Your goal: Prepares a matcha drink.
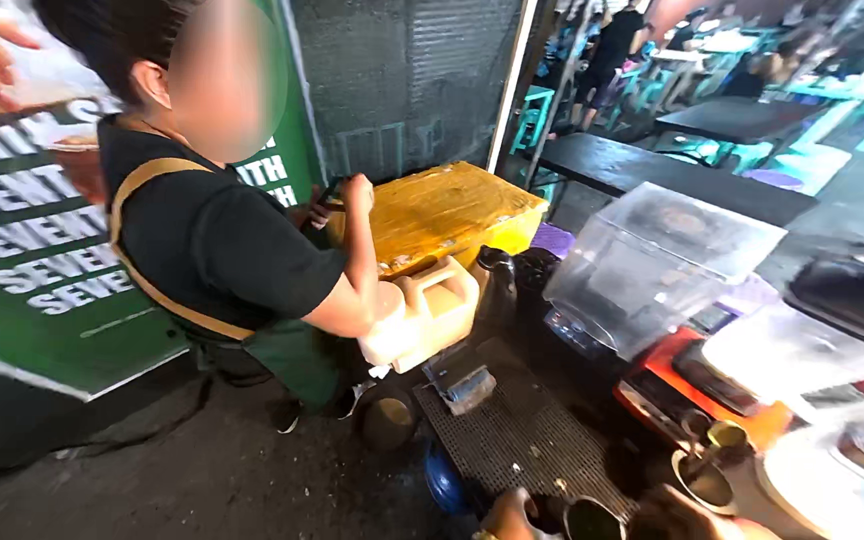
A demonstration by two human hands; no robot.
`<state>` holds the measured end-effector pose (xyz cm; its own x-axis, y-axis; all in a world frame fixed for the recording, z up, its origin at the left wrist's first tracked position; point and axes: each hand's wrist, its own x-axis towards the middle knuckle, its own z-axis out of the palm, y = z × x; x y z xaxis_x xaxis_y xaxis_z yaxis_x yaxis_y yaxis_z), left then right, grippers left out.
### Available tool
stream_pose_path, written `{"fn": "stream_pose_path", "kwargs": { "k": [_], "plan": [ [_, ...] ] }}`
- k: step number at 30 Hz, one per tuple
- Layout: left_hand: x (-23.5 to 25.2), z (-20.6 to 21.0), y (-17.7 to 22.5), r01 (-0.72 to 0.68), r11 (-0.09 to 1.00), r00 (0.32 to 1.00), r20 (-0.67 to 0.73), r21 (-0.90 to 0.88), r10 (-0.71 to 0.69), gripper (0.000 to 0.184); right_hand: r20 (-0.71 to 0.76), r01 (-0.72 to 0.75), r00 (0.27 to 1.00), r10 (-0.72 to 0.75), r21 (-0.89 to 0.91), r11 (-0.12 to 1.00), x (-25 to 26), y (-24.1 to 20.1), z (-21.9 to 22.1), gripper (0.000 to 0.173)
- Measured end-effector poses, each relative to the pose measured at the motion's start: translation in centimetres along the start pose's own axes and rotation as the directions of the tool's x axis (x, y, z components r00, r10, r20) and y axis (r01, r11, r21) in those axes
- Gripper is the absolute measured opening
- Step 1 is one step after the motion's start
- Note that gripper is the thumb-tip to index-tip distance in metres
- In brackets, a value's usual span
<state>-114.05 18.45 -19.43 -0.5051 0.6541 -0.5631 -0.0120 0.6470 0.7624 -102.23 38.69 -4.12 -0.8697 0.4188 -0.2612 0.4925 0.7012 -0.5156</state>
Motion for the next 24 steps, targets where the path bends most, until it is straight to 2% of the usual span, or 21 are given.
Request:
{"fn": "stream_pose_path", "kwargs": {
  "k": [3, 5, 8, 10, 11, 13, 15, 17, 19, 21, 24],
  "plan": [
    [0.0, 0.0, 0.1, 0.029, 1.000, 0.999, 0.031, 0.005, -0.030, 0.070, -0.077, 0.087, 0.994, -0.082, 0.060, 0.994, -0.2, 1.2, 1.7, 0.017],
    [0.0, -0.4, 0.3, 0.045, 0.999, 0.998, 0.032, 0.024, -0.045, 0.069, -0.036, 0.054, 0.998, -0.052, 0.075, 0.996, 0.1, 1.4, 2.2, 0.015],
    [-0.2, -0.6, 0.4, 0.047, 0.999, 0.999, 0.016, -0.009, -0.047, 0.068, -0.126, 0.007, 0.992, 0.002, 0.079, 0.997, 0.4, 0.6, 1.3, 0.019],
    [-0.1, -0.8, 0.5, 0.052, 0.999, 0.998, 0.019, -0.017, -0.051, 0.069, -0.079, 0.029, 0.997, -0.019, 0.129, 0.991, 0.4, -0.2, 1.1, 0.022],
    [-0.1, -0.9, 0.6, 0.050, 0.999, 0.998, 0.025, -0.008, -0.050, 0.069, -0.010, 0.031, 0.999, -0.030, 0.142, 0.989, 0.2, -0.6, 1.1, 0.023],
    [-0.1, -1.0, 0.6, 0.056, 0.998, 0.998, 0.042, 0.014, -0.056, 0.068, 0.068, -0.005, 0.998, -0.003, 0.111, 0.994, -0.1, -1.0, 0.7, 0.024],
    [-0.1, -1.0, 0.5, 0.043, 0.999, 0.999, 0.025, 0.007, -0.043, 0.066, -0.002, -0.037, 0.999, 0.037, 0.090, 0.995, 0.1, -0.8, 0.4, 0.022],
    [0.0, -0.9, 0.1, 0.029, 0.999, 1.000, 0.011, -0.018, -0.028, 0.065, -0.057, 0.024, 0.998, -0.017, 0.125, 0.992, 0.3, -0.8, 0.9, 0.019],
    [0.1, -1.1, 0.3, 0.054, 0.999, 0.998, 0.030, -0.005, -0.053, 0.068, 0.016, 0.080, 0.996, -0.084, 0.161, 0.984, 0.1, -1.1, 1.3, 0.022],
    [0.1, -1.3, 0.7, 0.074, 0.997, 0.996, 0.045, 0.002, -0.074, 0.068, 0.063, 0.045, 0.997, -0.053, 0.123, 0.991, 0.0, -1.2, 0.8, 0.023],
    [0.2, -1.1, 0.3, 0.046, 0.999, 0.999, 0.020, -0.011, -0.046, 0.065, -0.091, 0.002, 0.996, 0.009, 0.118, 0.993, 0.3, -0.5, 1.0, 0.016]
  ]
}}
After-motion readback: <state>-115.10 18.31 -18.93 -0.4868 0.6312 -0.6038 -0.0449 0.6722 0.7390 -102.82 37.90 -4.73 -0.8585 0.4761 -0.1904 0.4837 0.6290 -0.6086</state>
